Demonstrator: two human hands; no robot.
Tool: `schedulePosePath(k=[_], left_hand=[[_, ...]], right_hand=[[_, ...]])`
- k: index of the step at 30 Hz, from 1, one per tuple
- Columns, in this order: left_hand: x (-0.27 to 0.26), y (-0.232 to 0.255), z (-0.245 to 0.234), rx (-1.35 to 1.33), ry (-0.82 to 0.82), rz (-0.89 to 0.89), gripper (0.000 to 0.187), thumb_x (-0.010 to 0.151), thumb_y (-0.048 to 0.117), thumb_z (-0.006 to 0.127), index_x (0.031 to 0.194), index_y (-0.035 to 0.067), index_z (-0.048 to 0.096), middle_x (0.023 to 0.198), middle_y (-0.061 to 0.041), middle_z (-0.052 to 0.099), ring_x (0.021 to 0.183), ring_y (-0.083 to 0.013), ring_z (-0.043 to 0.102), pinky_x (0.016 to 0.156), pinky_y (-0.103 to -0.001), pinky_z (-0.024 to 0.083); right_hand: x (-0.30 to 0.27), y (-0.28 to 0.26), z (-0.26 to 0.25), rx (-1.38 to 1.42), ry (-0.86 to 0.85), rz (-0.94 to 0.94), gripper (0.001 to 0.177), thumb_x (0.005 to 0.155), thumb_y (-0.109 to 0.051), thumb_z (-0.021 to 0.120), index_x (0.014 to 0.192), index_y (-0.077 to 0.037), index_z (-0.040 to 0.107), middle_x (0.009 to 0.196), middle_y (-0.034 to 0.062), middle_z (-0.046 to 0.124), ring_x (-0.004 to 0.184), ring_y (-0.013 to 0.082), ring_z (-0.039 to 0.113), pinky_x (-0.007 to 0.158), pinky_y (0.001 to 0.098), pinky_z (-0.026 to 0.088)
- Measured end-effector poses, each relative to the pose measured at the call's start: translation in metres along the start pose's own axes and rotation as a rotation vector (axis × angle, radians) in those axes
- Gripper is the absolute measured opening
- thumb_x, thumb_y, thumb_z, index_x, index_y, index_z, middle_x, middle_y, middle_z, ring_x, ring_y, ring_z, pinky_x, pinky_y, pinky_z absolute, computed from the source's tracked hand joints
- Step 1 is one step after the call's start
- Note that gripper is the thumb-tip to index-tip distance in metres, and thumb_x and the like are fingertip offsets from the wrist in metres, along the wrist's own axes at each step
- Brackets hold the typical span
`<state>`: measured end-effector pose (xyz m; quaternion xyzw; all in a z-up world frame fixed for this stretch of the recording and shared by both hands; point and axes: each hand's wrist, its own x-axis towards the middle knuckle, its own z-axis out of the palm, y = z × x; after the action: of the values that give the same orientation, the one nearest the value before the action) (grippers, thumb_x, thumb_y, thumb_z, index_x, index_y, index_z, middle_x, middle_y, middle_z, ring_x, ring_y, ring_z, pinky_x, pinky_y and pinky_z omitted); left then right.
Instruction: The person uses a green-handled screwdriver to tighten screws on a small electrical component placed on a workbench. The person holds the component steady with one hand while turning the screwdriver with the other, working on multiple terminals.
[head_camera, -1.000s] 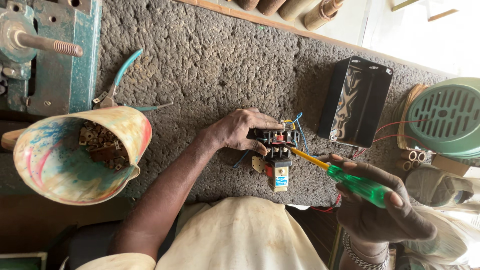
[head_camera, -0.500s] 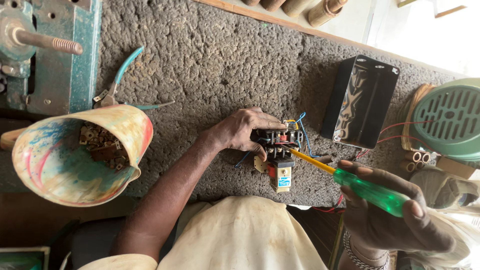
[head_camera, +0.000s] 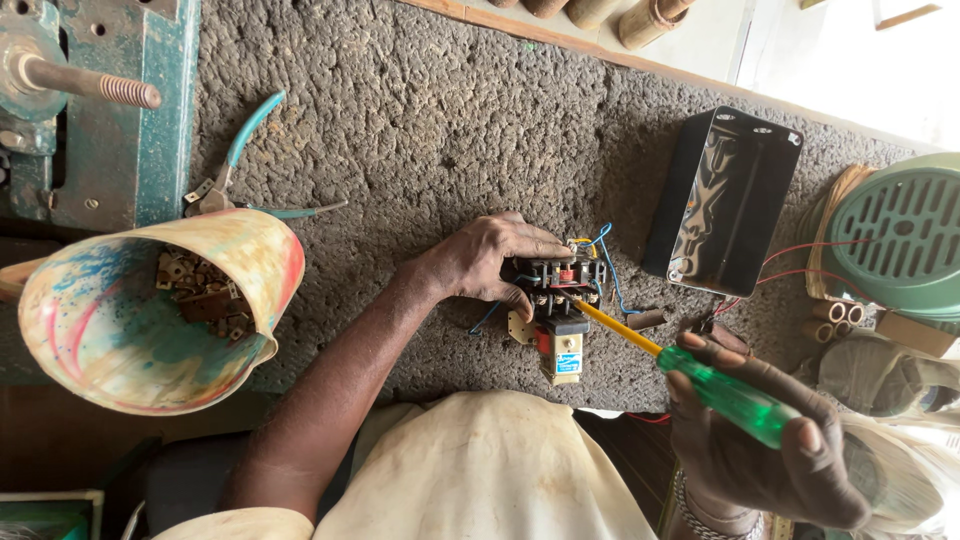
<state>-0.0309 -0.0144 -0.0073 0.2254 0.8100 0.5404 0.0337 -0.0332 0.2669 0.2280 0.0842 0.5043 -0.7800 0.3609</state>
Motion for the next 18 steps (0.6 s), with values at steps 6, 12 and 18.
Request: schedulePosePath(k=[6, 12, 18], left_hand=[[-0.001, -0.001, 0.0, -0.032, 0.013, 0.04, 0.093, 0.057, 0.067, 0.08, 0.136, 0.019, 0.068, 0.136, -0.006, 0.071, 0.124, -0.0231, 0.067, 0.114, -0.044, 0.048], [0.001, 0.0, -0.002, -0.017, 0.009, 0.035, 0.091, 0.058, 0.067, 0.077, 0.134, 0.018, 0.068, 0.133, -0.005, 0.072, 0.12, -0.0227, 0.07, 0.109, -0.041, 0.051], [0.004, 0.002, -0.007, -0.065, -0.011, 0.002, 0.08, 0.059, 0.051, 0.086, 0.132, 0.02, 0.071, 0.132, -0.001, 0.073, 0.123, -0.0195, 0.07, 0.111, -0.04, 0.05]], right_hand=[[0.007, 0.051, -0.011, -0.936, 0.013, -1.123, 0.052, 0.104, 0.002, 0.072, 0.146, -0.019, 0.049, 0.133, 0.0242, 0.067, 0.119, 0.0373, 0.073, 0.102, 0.0396, 0.066], [0.014, 0.051, -0.029, -0.794, -0.255, -0.93, 0.063, 0.095, 0.001, 0.074, 0.151, -0.017, 0.049, 0.139, 0.0175, 0.064, 0.131, 0.0336, 0.065, 0.115, 0.0473, 0.053], [0.012, -0.003, -0.004, -1.347, -0.638, -0.482, 0.053, 0.091, -0.009, 0.066, 0.142, -0.012, 0.055, 0.14, 0.0058, 0.068, 0.144, 0.0312, 0.052, 0.128, 0.0499, 0.031]])
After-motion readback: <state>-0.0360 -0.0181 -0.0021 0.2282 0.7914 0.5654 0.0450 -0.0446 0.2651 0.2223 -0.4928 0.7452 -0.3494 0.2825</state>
